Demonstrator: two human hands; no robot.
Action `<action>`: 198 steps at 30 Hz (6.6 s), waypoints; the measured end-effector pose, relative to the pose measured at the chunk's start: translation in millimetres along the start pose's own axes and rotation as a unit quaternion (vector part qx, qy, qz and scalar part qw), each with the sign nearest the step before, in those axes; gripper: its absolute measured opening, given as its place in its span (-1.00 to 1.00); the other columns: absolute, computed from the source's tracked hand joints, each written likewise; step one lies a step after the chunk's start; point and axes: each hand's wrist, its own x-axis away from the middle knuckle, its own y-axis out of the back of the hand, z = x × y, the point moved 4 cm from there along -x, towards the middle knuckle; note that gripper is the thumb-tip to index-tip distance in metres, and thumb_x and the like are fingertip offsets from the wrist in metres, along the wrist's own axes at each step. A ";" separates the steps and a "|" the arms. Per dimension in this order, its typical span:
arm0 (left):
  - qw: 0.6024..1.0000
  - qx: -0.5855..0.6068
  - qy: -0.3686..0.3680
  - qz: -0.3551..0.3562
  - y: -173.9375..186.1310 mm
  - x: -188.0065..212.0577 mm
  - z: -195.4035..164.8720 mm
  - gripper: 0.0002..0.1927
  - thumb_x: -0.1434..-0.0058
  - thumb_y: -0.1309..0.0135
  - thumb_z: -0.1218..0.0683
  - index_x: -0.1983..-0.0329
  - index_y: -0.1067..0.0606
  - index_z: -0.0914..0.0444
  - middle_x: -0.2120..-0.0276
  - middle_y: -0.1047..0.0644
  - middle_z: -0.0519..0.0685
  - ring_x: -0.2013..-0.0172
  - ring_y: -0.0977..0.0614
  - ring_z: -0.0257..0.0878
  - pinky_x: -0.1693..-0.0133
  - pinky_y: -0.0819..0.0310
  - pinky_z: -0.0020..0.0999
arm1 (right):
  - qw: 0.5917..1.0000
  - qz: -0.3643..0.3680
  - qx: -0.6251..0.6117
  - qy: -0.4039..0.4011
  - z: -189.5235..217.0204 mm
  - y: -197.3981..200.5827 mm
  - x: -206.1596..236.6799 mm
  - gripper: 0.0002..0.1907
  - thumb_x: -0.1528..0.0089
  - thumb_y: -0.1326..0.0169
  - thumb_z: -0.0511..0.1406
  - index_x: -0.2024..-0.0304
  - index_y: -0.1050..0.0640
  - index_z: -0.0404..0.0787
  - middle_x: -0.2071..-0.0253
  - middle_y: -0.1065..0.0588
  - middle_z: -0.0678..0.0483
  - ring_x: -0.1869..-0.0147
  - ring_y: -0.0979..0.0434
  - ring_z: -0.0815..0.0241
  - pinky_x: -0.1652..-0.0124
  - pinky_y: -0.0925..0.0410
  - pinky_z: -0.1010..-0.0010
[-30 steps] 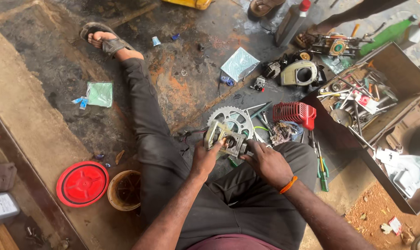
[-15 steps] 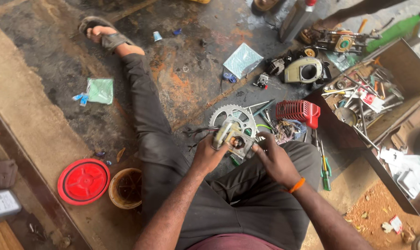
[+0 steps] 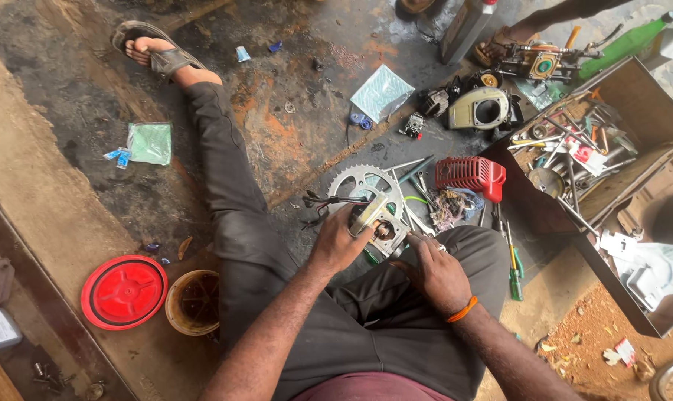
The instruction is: The person sits on the floor and assembles a small engine stator cover, inserting a magnet and aligning the cover onto the stator plate. The person handles the stator plate, cover, and magnet, and uses a screwdriver to tighten a screw.
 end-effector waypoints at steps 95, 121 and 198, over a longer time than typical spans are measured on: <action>0.923 0.319 0.211 0.037 -10.6 36.9 15.8 -0.62 -0.24 -0.17 -0.03 -0.10 -0.55 0.17 0.08 -0.65 -0.09 -0.04 -0.63 -0.28 -0.03 -0.59 -0.23 | 0.995 -0.080 0.035 0.056 49.3 60.4 -7.5 -0.43 -0.05 -0.33 -0.21 -0.07 -0.50 -0.27 0.02 -0.51 -0.03 0.05 -0.57 -0.01 0.17 -0.47 0.24; 0.987 0.119 0.089 0.062 -65.5 31.0 -16.2 -0.63 -0.28 -0.19 -0.11 0.03 -0.60 0.24 0.25 -0.69 0.00 0.16 -0.71 -0.24 0.13 -0.58 -0.25 | 0.995 0.025 0.099 -0.004 20.3 62.4 43.8 -0.53 -0.12 -0.26 -0.22 0.02 -0.53 -0.39 0.18 -0.51 -0.09 0.11 -0.49 -0.06 0.12 -0.39 0.19; 0.988 -0.114 -0.103 -0.036 124.6 6.6 -185.5 -0.60 -0.20 -0.26 0.08 -0.05 -0.51 0.35 0.18 -0.65 0.05 0.14 -0.74 -0.18 0.09 -0.64 -0.25 | 0.504 0.005 -0.796 -0.335 68.5 62.8 -68.8 -0.74 -0.37 -0.03 -0.25 -0.01 -0.42 -0.28 0.22 -0.48 0.00 0.10 -0.60 0.04 0.03 -0.48 0.17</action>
